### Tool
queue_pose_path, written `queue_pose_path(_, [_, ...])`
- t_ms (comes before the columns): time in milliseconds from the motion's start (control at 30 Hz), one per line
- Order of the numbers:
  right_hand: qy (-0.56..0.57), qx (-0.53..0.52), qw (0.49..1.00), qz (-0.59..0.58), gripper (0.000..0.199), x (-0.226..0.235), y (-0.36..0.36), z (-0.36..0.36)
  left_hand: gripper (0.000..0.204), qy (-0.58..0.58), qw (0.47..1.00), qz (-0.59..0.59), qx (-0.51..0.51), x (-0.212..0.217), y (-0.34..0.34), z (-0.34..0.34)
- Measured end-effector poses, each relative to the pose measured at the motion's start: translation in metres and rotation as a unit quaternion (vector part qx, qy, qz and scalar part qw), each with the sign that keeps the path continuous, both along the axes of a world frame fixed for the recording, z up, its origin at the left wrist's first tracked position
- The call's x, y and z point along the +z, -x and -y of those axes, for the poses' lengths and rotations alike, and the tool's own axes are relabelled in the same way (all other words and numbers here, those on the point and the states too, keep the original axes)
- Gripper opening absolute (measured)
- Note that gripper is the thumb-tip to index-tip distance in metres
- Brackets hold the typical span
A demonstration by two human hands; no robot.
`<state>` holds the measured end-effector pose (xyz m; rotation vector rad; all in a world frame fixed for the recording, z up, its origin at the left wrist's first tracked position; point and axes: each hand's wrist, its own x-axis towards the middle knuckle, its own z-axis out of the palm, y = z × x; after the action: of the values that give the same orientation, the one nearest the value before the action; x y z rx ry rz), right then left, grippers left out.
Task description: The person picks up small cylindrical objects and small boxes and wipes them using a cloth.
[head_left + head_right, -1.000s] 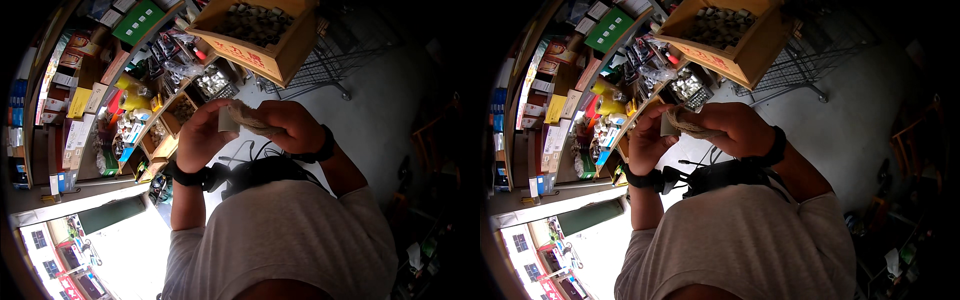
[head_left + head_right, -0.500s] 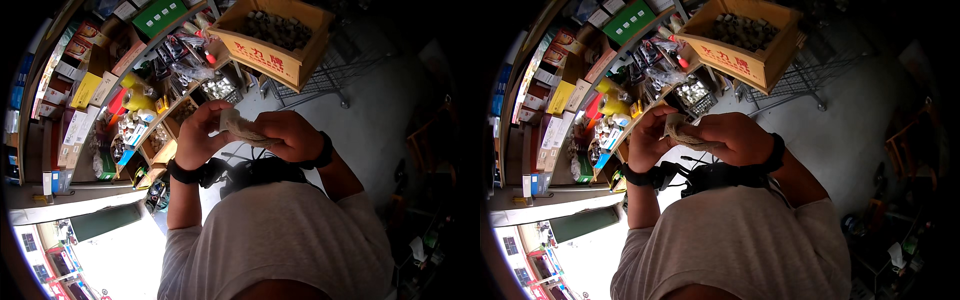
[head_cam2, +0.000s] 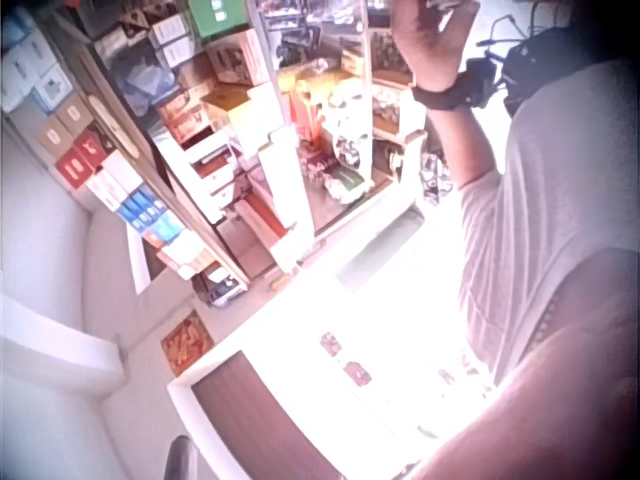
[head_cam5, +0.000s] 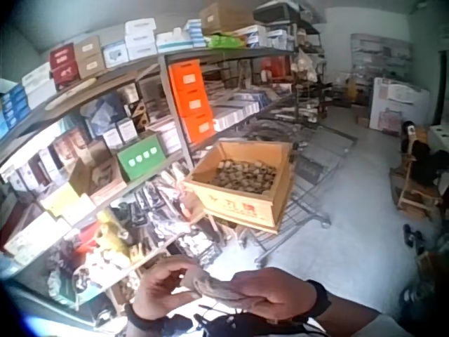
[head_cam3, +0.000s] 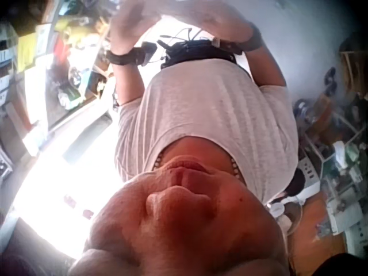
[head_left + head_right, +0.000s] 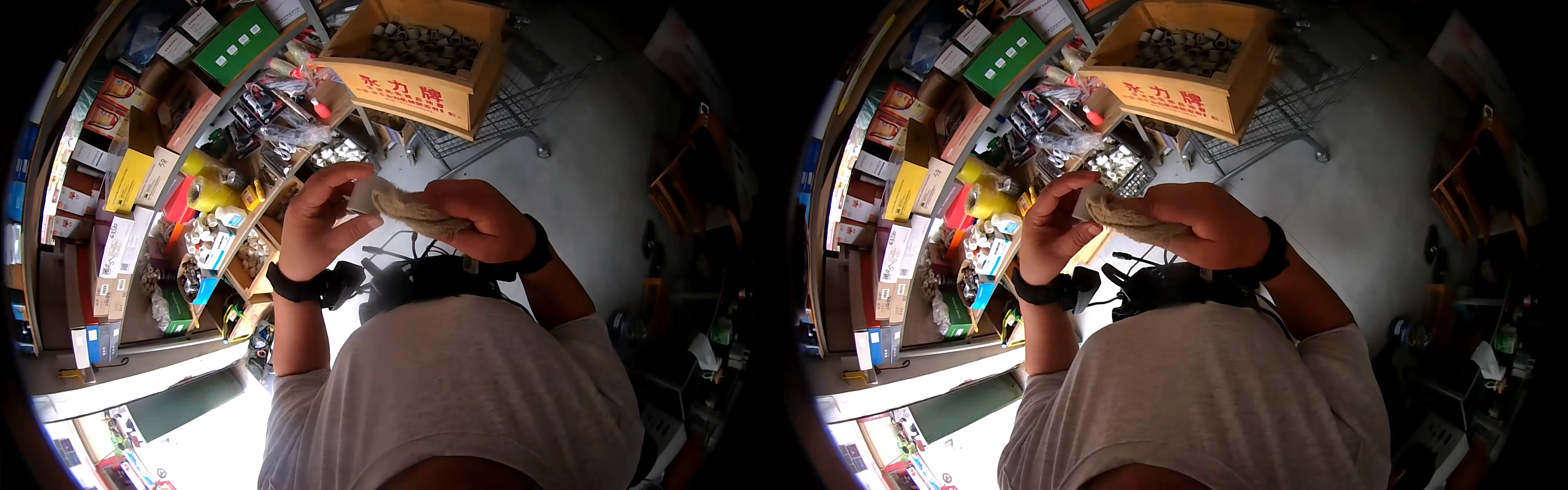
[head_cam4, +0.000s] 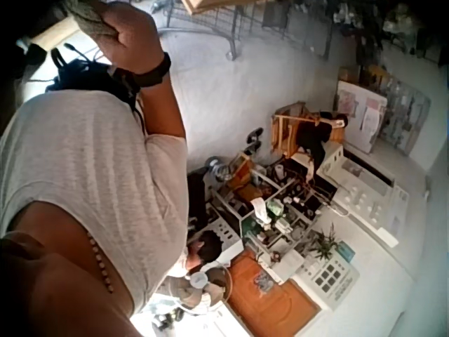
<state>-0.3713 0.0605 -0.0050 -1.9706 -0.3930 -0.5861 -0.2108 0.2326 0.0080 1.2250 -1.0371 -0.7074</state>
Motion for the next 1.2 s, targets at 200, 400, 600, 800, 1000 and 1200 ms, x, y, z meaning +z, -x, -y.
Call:
queue_pose_path(200, [-0.069,-0.089,0.994,0.004,0.04,-0.004,0.009,0.002,0.047,0.06,0.997,-0.035,-0.028,0.003,0.01,0.001])
queue_pose_path(400, [-0.086,-0.007,0.994,-0.065,0.026,-0.002,0.01,0.004,0.033,0.007,0.999,0.029,0.011,0.009,0.026,0.001])
queue_pose_path(600, [-0.161,0.119,0.945,-0.26,0.017,-0.014,0.009,0.031,0.036,-0.001,0.931,0.364,0.018,0.035,0.036,0.015])
queue_pose_path(800, [-0.349,0.238,0.842,-0.335,0.018,-0.02,-0.001,0.048,0.044,0.041,0.901,0.429,0.038,0.028,0.037,0.018])
queue_pose_path(1000, [0.079,0.092,0.992,-0.038,0.013,0.002,-0.029,0.042,0.04,0.028,0.941,0.282,0.184,0.034,0.041,0.014])
queue_pose_path(1200, [0.071,0.102,0.992,-0.028,0.012,-0.004,-0.051,0.037,0.037,-0.056,0.941,0.262,0.206,0.029,0.035,0.009])
